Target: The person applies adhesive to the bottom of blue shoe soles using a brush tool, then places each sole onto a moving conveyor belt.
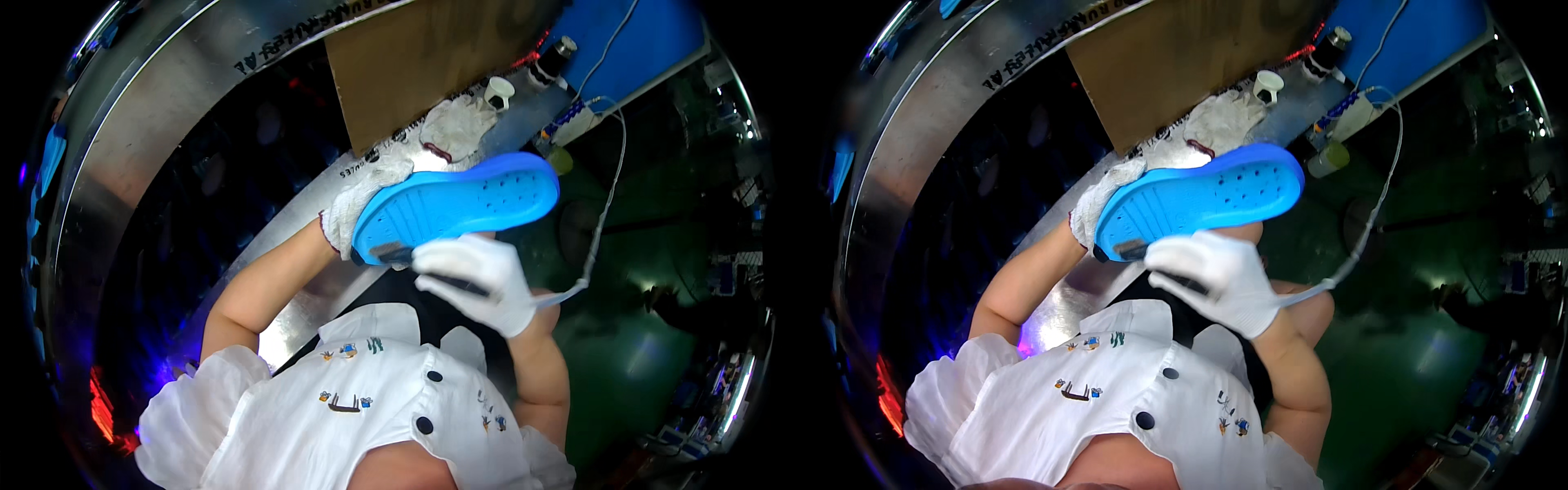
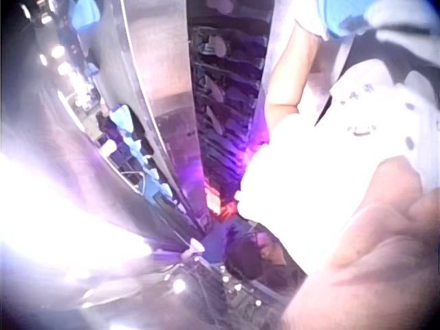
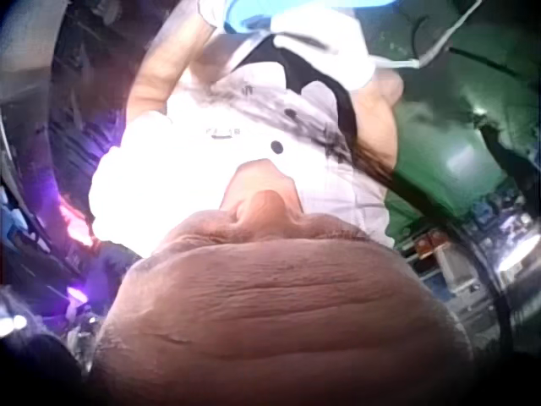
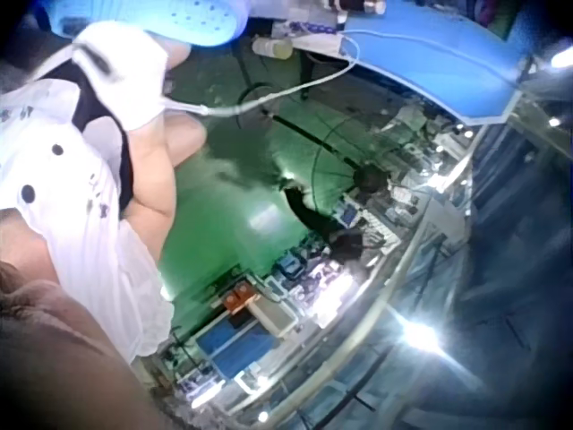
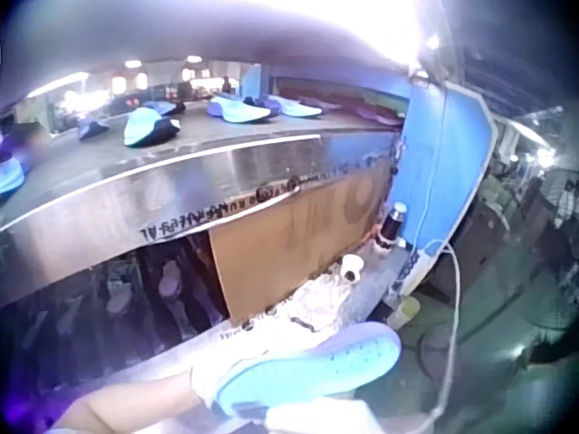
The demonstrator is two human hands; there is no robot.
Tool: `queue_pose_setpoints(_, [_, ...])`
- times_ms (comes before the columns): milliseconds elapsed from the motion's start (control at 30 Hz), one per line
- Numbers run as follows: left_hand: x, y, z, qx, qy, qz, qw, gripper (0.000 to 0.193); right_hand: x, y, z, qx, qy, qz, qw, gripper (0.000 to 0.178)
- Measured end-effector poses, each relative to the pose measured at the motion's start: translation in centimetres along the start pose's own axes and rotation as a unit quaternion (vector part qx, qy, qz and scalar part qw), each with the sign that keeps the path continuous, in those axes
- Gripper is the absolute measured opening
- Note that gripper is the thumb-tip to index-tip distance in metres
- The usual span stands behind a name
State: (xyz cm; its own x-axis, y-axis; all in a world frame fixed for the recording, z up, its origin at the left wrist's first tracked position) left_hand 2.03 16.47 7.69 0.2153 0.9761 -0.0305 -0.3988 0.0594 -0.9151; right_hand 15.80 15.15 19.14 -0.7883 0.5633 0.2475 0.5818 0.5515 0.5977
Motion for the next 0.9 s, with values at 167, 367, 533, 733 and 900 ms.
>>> queue_pose_setpoints(167, [0.3,0.7,1.5,0.135,-0.014,0.035,0.990,0.055,0.2,0.7,-1.4,0.064,-0.012,-0.002,0.998,0.024])
queue_pose_setpoints(367, [1.6,-0.7,3.9,0.341,-0.040,-0.070,0.937,0.045,-0.3,-0.4,-3.0,-0.161,0.013,-0.046,0.986,0.018])
queue_pose_setpoints(533, [1.0,-2.9,4.5,0.395,0.031,-0.046,0.917,0.045,-0.3,1.3,-1.7,-0.151,0.057,0.020,0.987,0.023])
queue_pose_setpoints(733, [0.1,-5.0,5.2,0.412,0.019,-0.012,0.911,0.053,1.2,3.3,-2.3,-0.088,0.062,0.062,0.992,0.025])
queue_pose_setpoints(900, [-0.4,-4.7,6.6,0.492,0.022,0.009,0.870,0.057,-0.5,2.1,-4.4,-0.227,0.067,0.004,0.972,0.027])
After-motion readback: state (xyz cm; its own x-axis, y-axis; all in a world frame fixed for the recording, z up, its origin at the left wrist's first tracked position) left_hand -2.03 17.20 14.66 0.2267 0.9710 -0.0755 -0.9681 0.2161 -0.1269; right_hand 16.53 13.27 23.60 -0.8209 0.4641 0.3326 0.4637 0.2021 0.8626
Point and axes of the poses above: each hand's wrist, its own x-axis towards the middle knuckle, its own y-axis out of the back of the hand, z = x × y, the point moved 7 cm from there along x, towards the middle knuckle, and after that the axes turned 14 degrees about -y, right-handed, at the moved point
